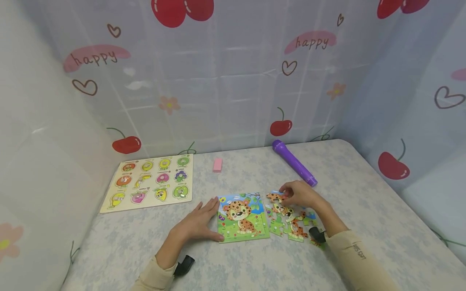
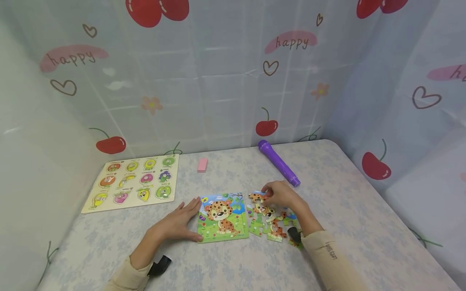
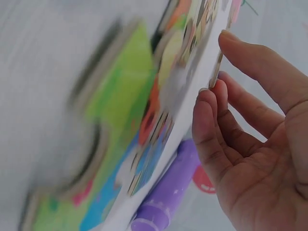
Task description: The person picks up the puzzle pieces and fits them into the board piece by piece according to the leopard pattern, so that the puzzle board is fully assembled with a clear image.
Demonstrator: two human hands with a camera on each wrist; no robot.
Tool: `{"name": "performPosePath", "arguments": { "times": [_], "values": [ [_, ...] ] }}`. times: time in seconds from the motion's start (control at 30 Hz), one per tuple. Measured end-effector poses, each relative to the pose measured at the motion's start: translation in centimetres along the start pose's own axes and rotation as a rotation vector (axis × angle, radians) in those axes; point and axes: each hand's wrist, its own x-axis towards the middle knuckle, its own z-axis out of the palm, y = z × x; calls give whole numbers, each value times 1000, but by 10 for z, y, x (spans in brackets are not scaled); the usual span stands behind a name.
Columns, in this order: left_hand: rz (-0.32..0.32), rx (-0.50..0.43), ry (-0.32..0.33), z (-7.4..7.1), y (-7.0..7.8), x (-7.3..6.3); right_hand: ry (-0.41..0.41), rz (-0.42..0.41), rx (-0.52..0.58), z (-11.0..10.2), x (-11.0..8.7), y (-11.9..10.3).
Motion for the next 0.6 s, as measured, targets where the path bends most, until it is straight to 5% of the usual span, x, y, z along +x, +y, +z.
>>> {"name": "performPosePath", "arguments": {
  "times": [0.6],
  "values": [
    [1, 6, -8, 0, -1, 1, -65, -149, 21, 37, 28, -70]
  ]
}}
